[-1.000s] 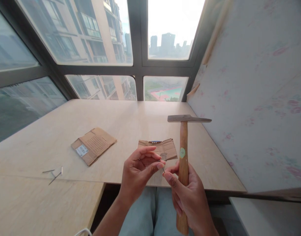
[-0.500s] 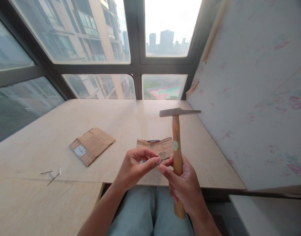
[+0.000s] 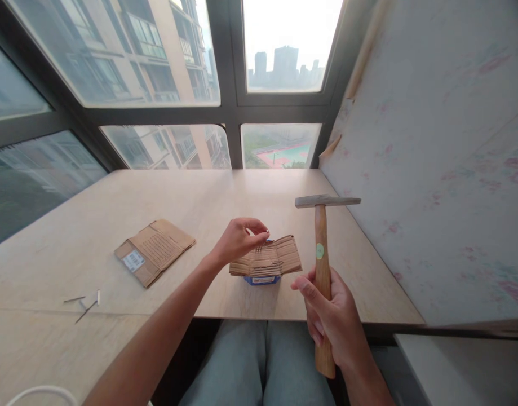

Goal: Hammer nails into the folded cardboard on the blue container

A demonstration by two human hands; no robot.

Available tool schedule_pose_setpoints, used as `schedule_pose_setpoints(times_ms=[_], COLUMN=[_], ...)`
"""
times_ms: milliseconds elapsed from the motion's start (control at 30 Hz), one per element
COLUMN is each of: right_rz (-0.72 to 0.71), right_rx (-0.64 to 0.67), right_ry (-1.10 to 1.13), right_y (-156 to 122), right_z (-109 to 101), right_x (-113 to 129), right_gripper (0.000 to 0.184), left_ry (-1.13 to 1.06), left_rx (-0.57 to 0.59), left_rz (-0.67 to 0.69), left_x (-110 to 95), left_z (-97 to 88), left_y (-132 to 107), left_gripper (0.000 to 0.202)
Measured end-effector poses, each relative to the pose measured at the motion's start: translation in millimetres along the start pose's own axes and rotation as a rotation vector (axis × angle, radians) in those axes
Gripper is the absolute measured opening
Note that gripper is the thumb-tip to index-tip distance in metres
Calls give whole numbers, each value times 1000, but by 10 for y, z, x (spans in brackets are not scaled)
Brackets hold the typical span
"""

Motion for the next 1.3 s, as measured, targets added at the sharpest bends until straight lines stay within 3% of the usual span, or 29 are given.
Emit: schedule_pose_setpoints(times_ms=[300, 733, 1300], right_rz=[61, 48, 51], right_rx=[-23, -36, -28], right_ry=[27, 55, 12], right_y=[-5, 11, 33], right_z=[-66, -138, -198], right_x=[-100, -167, -204], right_gripper=[48, 45, 44], left_ry=[-55, -74, 161], left_rx=[-46, -104, -87], left_rz=[-191, -130, -84], left_x=[178, 216, 145], left_z=[209, 243, 261], left_y=[30, -10, -55], left_gripper=[15, 12, 10])
Point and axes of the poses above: each hand's wrist, its own y-axis towards the middle knuckle, its own z-axis out of the palm, x = y × z, the point moved 1 cm from there along y, towards the middle knuckle, and after that the axes turned 3 degrees about -y, right-handed, at the moved point
